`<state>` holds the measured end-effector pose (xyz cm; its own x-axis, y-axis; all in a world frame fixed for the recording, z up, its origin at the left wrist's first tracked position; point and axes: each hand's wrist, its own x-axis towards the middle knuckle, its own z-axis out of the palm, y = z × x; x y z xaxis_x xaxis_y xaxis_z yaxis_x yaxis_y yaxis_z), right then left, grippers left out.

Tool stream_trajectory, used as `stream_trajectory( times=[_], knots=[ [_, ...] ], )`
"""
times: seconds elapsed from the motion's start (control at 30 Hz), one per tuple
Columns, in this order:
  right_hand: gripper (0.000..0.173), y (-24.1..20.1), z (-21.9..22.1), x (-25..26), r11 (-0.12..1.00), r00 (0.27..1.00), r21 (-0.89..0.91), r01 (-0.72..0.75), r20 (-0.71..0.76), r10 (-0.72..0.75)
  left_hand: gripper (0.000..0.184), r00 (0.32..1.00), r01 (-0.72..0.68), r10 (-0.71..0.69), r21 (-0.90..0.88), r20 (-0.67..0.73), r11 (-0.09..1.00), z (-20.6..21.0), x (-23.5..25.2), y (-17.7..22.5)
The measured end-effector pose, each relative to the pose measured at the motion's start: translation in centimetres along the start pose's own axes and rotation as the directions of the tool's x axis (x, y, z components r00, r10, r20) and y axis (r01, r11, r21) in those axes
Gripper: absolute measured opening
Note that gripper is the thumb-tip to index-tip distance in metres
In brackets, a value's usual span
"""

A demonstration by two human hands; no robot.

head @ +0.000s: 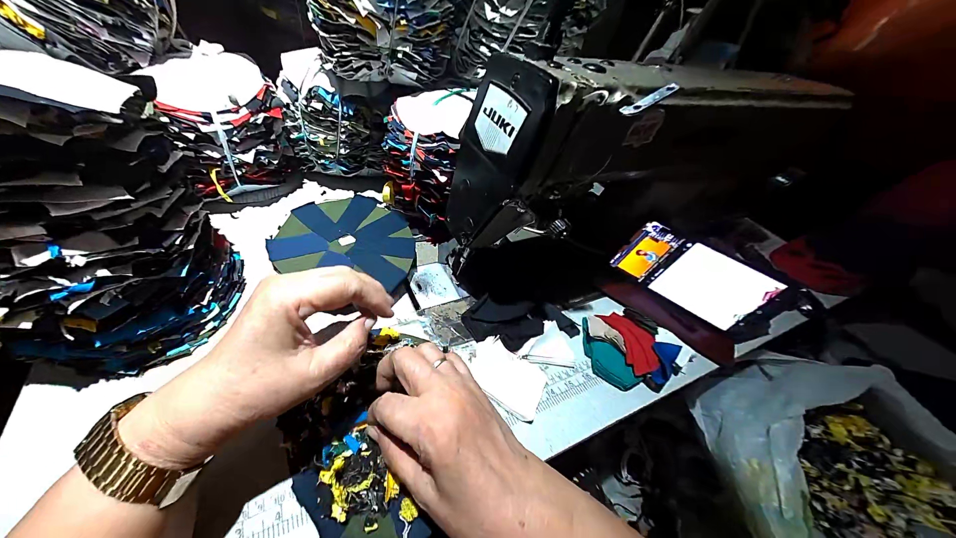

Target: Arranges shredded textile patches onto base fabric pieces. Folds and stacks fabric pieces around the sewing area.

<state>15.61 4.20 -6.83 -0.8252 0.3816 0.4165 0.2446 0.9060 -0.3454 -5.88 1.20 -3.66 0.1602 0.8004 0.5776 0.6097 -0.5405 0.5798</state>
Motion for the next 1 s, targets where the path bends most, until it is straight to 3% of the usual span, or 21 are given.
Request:
stream_trajectory(
  times=[0.23,0.6,0.77,0.87,1.0],
  knots=[
    [0.019,1.1,-0.4,-0.4,1.000,0.998,0.006,0.027,0.063,-0.027,0.014,0.997,0.025,-0.023,-0.023,0.077,0.999,-1.3,-0.7,-0.4],
    [0.017,1.6,0.3,-0.2,0.975,0.990,0.217,-0.040,-0.124,0.068,0.016,0.995,0.059,-0.049,-0.125,0.086,0.990,-1.8,-0.7,-1.2],
    [0.025,1.6,1.6,-0.1,0.999,0.997,0.023,0.028,-0.074,-0.027,0.013,0.982,0.092,-0.070,-0.121,0.174,0.988,-2.1,-0.9,-1.6],
    [0.024,2.0,0.8,0.0,0.998,0.995,0.068,0.008,-0.104,-0.001,0.010,0.971,0.111,-0.085,-0.108,0.222,0.988,-2.2,-0.9,-1.6],
    [0.016,2.8,-1.6,-0.5,0.989,0.986,0.137,-0.050,-0.149,0.070,0.006,0.909,0.144,-0.130,-0.006,0.397,0.990,-2.4,-0.9,-0.9]
  ],
)
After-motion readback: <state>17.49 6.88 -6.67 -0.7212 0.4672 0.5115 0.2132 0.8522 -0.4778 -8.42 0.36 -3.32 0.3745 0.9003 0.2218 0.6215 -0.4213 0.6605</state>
